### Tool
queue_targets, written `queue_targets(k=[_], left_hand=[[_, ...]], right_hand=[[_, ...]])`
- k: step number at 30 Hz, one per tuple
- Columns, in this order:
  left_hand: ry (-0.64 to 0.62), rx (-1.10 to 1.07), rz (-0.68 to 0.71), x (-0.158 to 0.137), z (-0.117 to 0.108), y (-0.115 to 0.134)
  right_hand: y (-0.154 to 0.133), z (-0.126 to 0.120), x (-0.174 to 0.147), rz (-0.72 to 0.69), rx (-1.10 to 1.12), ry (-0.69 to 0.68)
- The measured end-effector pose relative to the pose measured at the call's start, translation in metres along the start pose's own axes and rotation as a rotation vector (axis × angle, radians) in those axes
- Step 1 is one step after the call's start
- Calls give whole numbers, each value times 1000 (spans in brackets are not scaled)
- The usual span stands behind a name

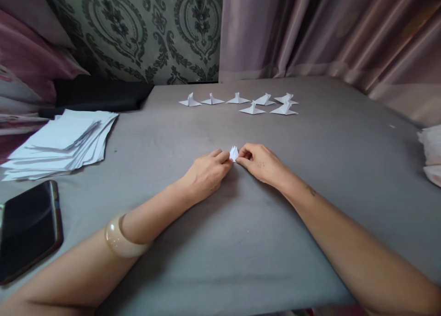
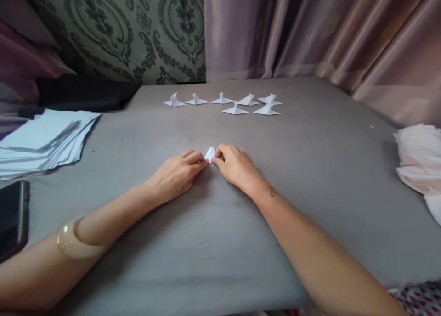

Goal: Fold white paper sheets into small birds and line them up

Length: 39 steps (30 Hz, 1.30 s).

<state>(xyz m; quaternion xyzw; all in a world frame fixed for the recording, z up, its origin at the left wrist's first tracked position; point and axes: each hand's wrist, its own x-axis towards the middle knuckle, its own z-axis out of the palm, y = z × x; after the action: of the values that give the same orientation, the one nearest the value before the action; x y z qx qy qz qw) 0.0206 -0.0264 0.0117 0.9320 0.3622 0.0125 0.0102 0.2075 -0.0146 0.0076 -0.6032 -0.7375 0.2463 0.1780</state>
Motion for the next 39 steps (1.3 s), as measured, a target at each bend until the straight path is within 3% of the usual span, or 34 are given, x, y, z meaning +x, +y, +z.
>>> queue_targets(k=[6, 12, 16, 21, 28, 33, 39], left_hand=[[31, -59, -16, -2, 0, -1], [301, -500, -173, 0, 9, -11], [314, -677, -383, 4, 7, -13], [331, -841, -409, 7, 12, -16], [384, -884, -430, 10, 21, -22], [423, -959, -461, 12, 19, -23], [373, -820, -389, 7, 7, -14]], right_hand=[[6, -1, 3, 12, 47, -19], [13, 2, 6, 25, 148, -32], [15, 3, 7, 18, 158, -31], [12, 1, 4, -48, 144, -46], [-1, 5, -5, -226, -114, 118], [-7, 7, -18, -335, -311, 113], [-5, 5, -23, -314, -204, 64]])
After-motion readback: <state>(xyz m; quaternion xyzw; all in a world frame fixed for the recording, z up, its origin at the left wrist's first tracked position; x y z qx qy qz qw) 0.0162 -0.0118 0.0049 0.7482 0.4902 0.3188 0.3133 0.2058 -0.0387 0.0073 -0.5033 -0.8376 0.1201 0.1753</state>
